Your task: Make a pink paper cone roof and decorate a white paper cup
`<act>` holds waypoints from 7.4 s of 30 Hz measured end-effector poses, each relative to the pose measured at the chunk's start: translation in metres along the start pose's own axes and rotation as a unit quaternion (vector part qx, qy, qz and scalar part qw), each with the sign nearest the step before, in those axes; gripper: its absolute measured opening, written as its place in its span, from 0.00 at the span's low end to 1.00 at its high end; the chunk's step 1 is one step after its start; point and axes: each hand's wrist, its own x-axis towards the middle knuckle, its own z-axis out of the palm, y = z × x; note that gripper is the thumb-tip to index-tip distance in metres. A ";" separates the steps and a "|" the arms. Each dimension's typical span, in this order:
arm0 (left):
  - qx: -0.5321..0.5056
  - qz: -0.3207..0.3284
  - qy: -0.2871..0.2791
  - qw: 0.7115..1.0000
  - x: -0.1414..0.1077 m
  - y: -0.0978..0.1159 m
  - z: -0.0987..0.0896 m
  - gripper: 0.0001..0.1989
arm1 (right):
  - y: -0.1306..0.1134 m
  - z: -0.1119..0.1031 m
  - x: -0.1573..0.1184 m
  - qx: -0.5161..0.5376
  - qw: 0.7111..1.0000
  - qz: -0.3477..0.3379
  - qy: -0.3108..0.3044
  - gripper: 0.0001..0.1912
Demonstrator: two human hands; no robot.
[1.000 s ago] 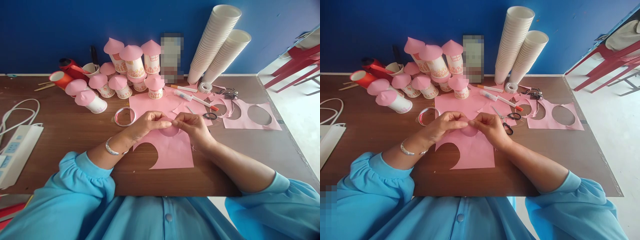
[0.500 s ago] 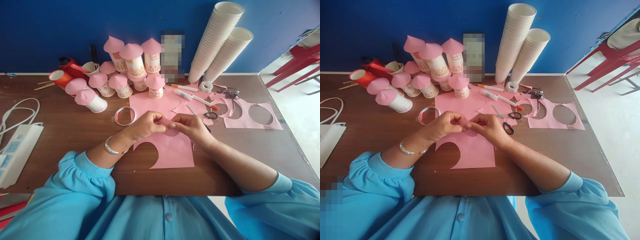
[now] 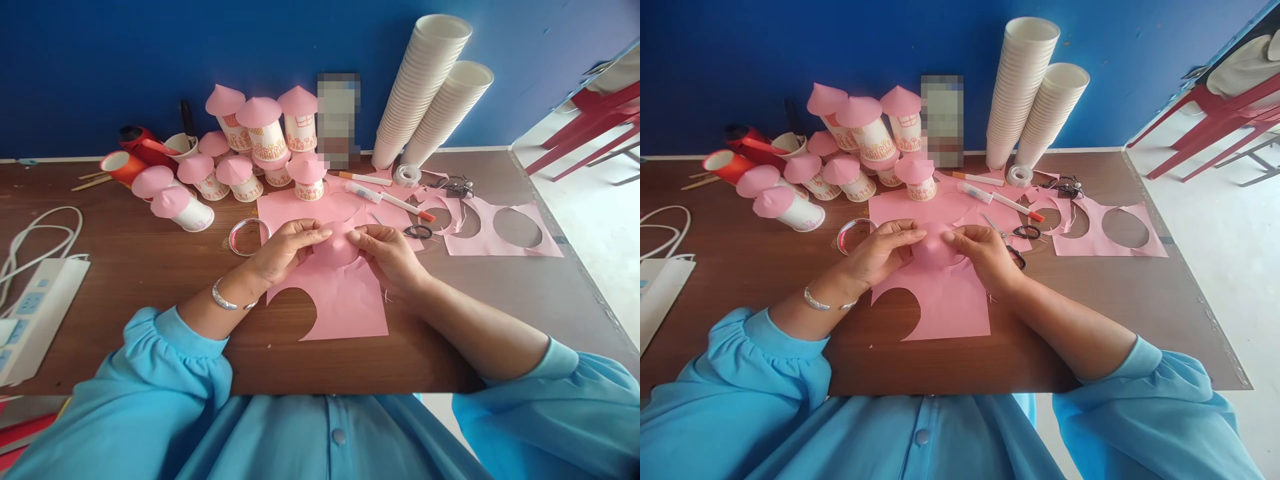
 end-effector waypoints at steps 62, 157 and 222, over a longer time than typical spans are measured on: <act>-0.120 0.019 0.019 0.992 0.007 -0.008 -0.006 0.09 | 0.004 -0.001 0.009 0.079 0.997 0.001 -0.021 0.20; -0.119 0.024 0.071 0.990 0.010 -0.019 -0.009 0.11 | 0.005 0.002 0.009 0.138 0.988 0.016 -0.071 0.26; -0.090 0.051 0.084 0.991 0.012 -0.020 -0.007 0.20 | 0.007 -0.006 0.011 0.087 0.994 0.060 -0.027 0.21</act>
